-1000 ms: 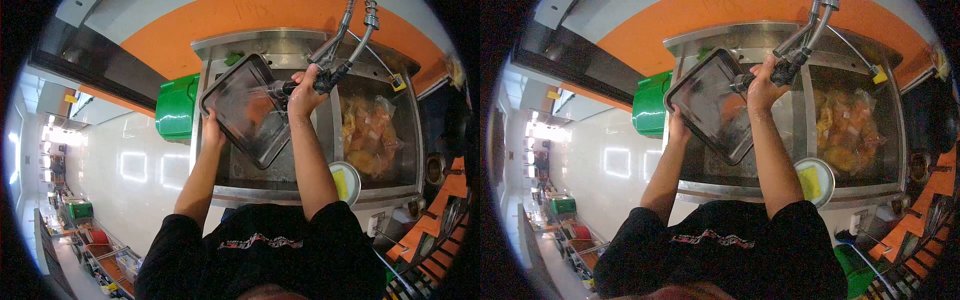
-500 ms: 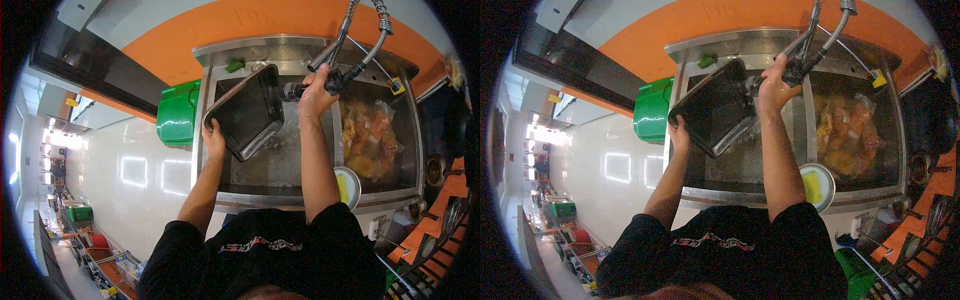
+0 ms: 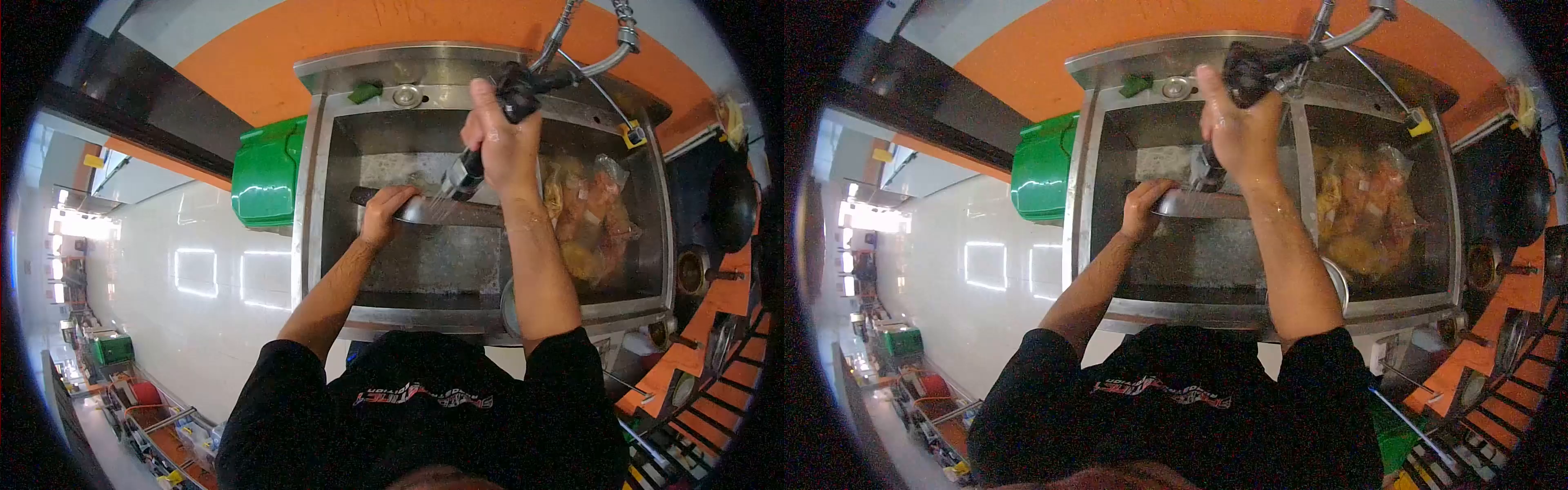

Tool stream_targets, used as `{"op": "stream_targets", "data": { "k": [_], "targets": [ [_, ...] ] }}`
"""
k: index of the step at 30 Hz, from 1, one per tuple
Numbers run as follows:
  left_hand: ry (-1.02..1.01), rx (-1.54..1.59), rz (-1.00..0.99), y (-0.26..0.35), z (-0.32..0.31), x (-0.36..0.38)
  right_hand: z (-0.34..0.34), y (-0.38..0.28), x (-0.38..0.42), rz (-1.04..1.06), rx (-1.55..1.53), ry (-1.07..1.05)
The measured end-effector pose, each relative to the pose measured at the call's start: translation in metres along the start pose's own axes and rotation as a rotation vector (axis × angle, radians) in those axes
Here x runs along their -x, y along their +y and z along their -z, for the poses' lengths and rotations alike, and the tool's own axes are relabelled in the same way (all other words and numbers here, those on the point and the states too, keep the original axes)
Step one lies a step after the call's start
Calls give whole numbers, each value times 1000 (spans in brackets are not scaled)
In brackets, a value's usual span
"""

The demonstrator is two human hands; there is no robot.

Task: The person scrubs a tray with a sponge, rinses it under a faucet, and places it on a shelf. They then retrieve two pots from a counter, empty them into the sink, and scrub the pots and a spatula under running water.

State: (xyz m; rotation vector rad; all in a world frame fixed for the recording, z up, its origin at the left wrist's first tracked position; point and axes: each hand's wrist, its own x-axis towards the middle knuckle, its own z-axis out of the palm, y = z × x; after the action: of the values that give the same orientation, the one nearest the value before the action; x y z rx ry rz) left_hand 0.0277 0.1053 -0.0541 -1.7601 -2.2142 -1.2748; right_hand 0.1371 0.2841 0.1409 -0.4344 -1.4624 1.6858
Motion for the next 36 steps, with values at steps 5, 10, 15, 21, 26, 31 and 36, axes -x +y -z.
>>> {"op": "stream_targets", "data": {
  "k": [5,10,15,21,26,31,36],
  "targets": [
    [-41,39,-79,3,-15,1,-10,11,6,33,-74,-43],
    [-72,38,-171,16,-11,-10,21,15,7,40,307,-193],
    [-22,-2,-226,10,-7,-9,60,38,12,76,366,-28],
    [-127,-88,-315,29,-9,-8,40,16,30,-34,-127,2],
    [-355,-106,-565,38,-26,7,13,17,35,-13,-143,-88],
    [-354,-205,-632,41,-17,12,-7,51,22,111,-30,-17],
    [-373,-193,-639,49,1,12,-15,79,10,170,-85,72]
  ]
}}
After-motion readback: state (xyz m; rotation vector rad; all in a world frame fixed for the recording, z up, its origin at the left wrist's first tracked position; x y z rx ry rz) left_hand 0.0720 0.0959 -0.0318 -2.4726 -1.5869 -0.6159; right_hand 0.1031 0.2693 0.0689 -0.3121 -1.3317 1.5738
